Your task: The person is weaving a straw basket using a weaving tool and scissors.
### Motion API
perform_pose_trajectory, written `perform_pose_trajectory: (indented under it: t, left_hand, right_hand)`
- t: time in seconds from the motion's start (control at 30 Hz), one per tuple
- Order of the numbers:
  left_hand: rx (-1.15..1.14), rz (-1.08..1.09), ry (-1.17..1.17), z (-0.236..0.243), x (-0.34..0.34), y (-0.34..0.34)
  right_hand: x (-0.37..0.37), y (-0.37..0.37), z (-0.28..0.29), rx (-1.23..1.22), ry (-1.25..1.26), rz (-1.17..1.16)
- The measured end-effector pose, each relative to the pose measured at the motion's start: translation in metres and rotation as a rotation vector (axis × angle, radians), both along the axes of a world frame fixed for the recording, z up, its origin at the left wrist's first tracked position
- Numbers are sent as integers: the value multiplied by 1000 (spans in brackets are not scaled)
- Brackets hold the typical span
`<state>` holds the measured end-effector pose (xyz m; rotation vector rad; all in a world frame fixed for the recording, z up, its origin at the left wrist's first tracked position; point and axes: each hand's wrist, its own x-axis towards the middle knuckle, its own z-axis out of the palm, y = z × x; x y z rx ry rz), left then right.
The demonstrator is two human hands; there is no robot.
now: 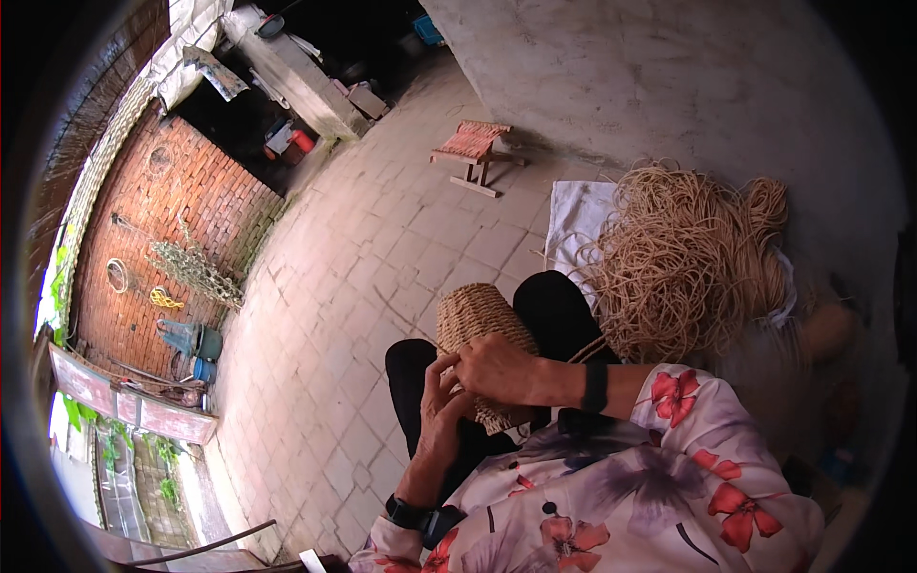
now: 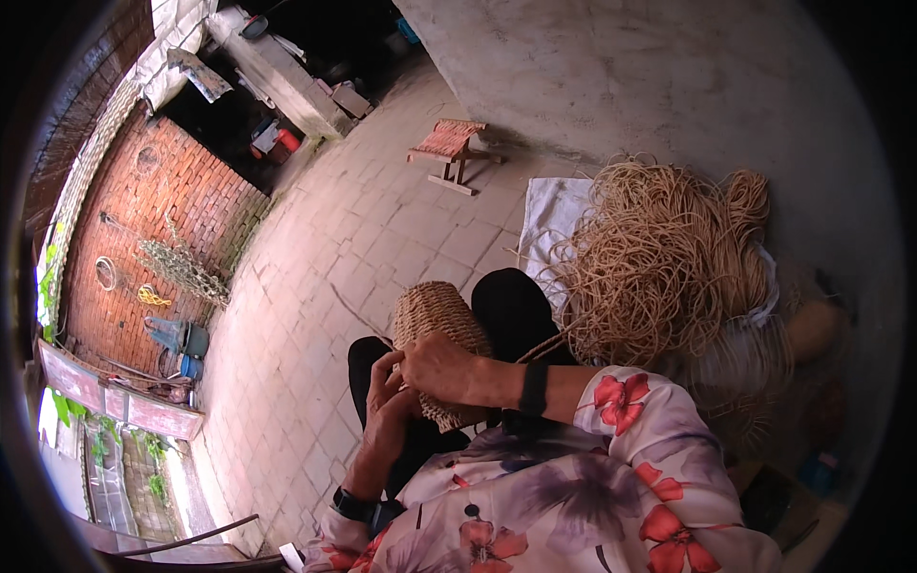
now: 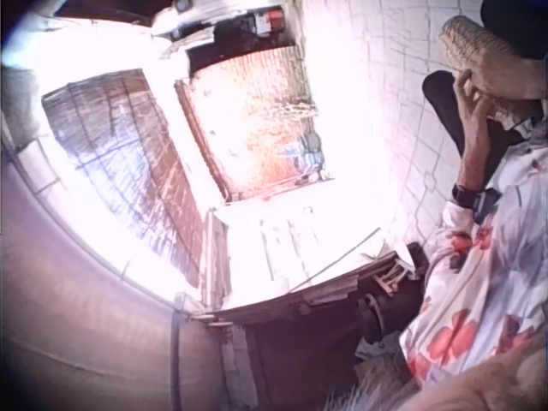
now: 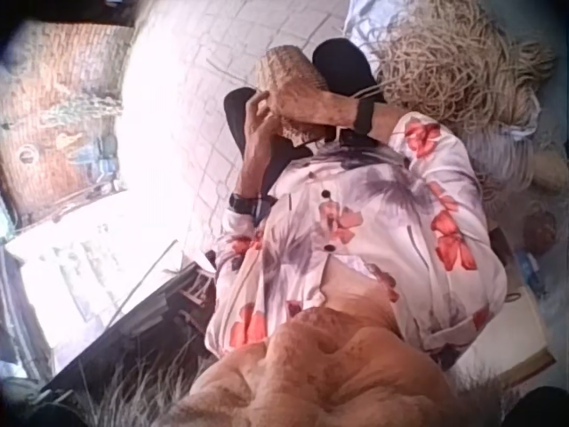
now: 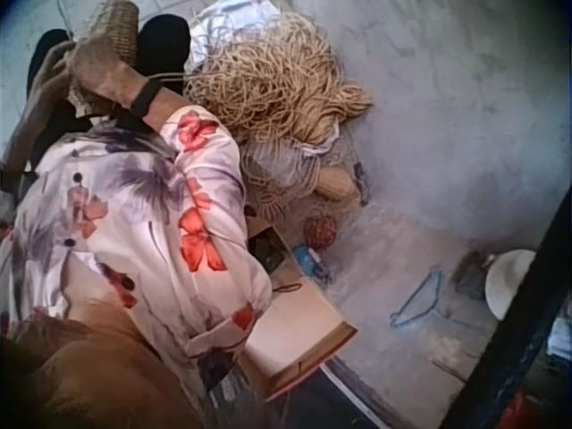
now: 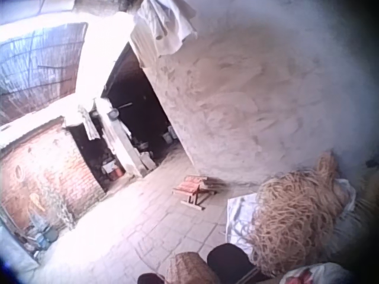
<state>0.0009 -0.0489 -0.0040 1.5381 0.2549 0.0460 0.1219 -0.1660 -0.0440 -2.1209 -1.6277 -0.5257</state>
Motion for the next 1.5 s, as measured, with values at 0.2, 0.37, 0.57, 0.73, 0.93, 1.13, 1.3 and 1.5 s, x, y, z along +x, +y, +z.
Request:
perform_pose_trajectory:
  t: [0.2, 0.37, 0.57, 0.73, 0.93, 1.13, 1.3, 1.5]
  left_hand:
    - [571, 254, -100, 31, 23, 25]
    - [312, -29, -98, 37, 38, 0]
    - [349, 31, -101, 19, 31, 14]
    - [846, 81, -178, 14, 22, 15]
    - [1049, 74, -309, 6, 23, 9]
    - [1148, 75, -349, 9, 21, 3]
    - [1121, 29, -379, 15, 22, -3]
    - [1140, -24, -411, 1, 27, -13]
  right_hand:
    - [13, -24, 20, 180, 53, 10]
    - [37, -54, 55, 498, 336, -44]
    - [21, -47, 9, 556, 788, 2]
    - [11, -32, -24, 508, 511, 13]
    - [10, -40, -23, 440, 343, -13]
    - [6, -46, -13, 330, 168, 45]
    - [8, -34, -18, 416, 448, 28]
    - [18, -55, -23, 425, 684, 34]
